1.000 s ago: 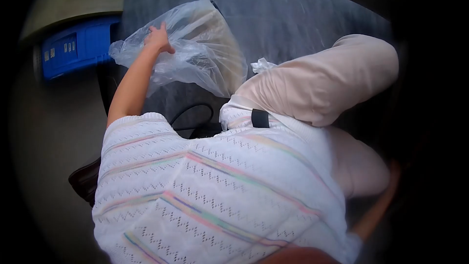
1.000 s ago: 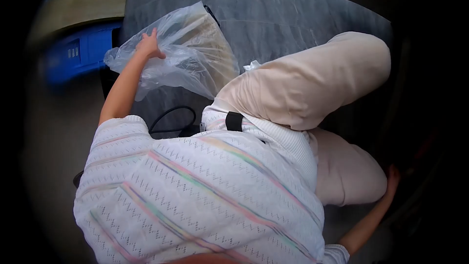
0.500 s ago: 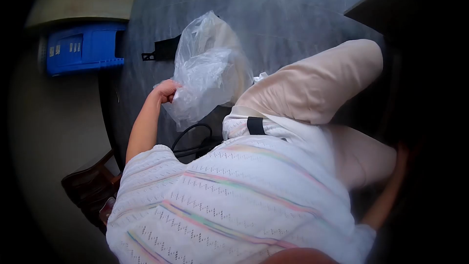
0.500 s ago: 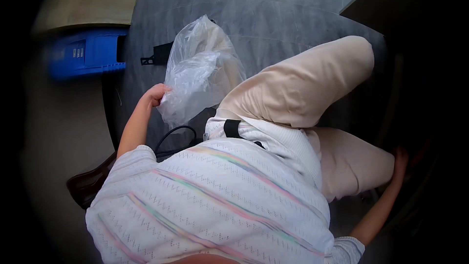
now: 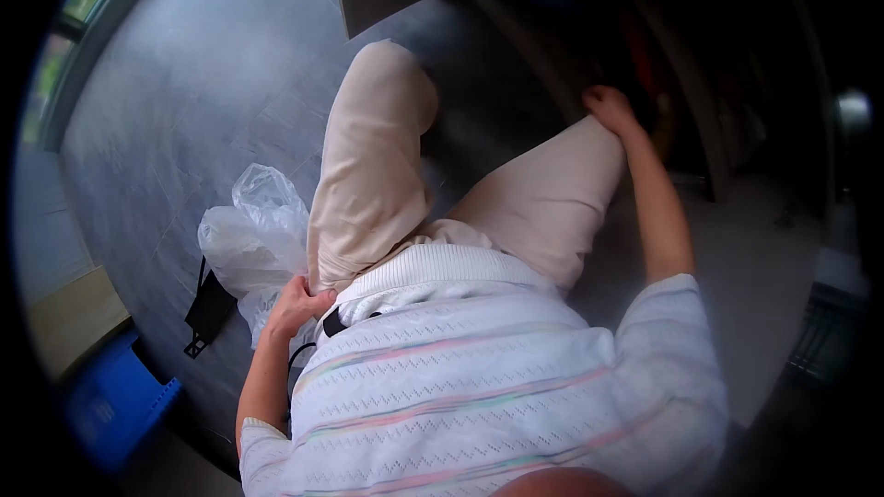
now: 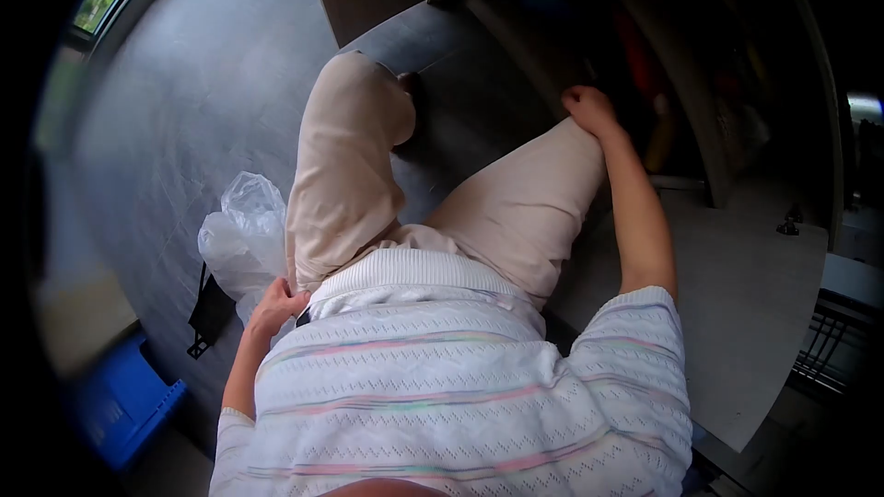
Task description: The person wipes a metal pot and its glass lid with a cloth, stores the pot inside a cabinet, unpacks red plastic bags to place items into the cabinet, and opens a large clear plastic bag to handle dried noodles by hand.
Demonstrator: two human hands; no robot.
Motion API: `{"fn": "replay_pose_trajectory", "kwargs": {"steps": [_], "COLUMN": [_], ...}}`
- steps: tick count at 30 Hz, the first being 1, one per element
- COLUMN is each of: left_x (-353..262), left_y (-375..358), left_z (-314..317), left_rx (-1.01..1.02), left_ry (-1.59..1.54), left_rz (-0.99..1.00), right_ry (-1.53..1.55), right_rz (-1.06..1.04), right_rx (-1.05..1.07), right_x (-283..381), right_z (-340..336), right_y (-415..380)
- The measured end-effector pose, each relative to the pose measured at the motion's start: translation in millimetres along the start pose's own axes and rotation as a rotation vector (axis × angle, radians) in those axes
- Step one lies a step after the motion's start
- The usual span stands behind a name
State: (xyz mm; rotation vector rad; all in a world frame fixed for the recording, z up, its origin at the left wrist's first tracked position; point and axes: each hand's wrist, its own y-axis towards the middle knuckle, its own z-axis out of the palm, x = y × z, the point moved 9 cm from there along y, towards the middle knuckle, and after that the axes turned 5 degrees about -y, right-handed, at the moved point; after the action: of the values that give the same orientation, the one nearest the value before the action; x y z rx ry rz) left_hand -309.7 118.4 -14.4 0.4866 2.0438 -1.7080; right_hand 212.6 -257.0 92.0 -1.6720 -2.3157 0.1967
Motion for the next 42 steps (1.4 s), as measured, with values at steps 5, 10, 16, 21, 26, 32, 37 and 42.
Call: {"fn": "replay_pose_trajectory", "kwargs": {"steps": [5,10,16,21,26,32,37,42], "left_x": [-16,-29,-104,-108,-70,-109,-86,-115], "left_y": [9,11,-58,-37,10,-120,-194,-258], "left_z": [-6,-47,-121,-109,-105,-233,-309,-294], "left_rx": [0.074,-0.216,-0.876,-0.667,-0.442,-0.801,-1.092,-1.560], "left_ry": [-0.111,0.075,0.262,0.169,0.273,-0.556,-0.555,0.124], "left_rz": [0.038,0.278,0.800,0.719,0.530,0.876,1.075,0.900], "right_ry": [0.040,0.121,0.104,0.042,0.062,0.191,0.438,0.375], "right_rz": [0.043,0.019,0.069,0.091,0.106,0.000,-0.625,-1.027], "right_rx": [-0.022,-0.040,-0.063,-0.068,-0.045,-0.098,-0.172,0.179], "right_x": [-11,-22,-17,-7,-4,28,196,369], "right_z": [3,25,13,2,-1,-5,-22,5], "right_y": [-7,-7,-10,-20,-25,-24,-81,-204]}}
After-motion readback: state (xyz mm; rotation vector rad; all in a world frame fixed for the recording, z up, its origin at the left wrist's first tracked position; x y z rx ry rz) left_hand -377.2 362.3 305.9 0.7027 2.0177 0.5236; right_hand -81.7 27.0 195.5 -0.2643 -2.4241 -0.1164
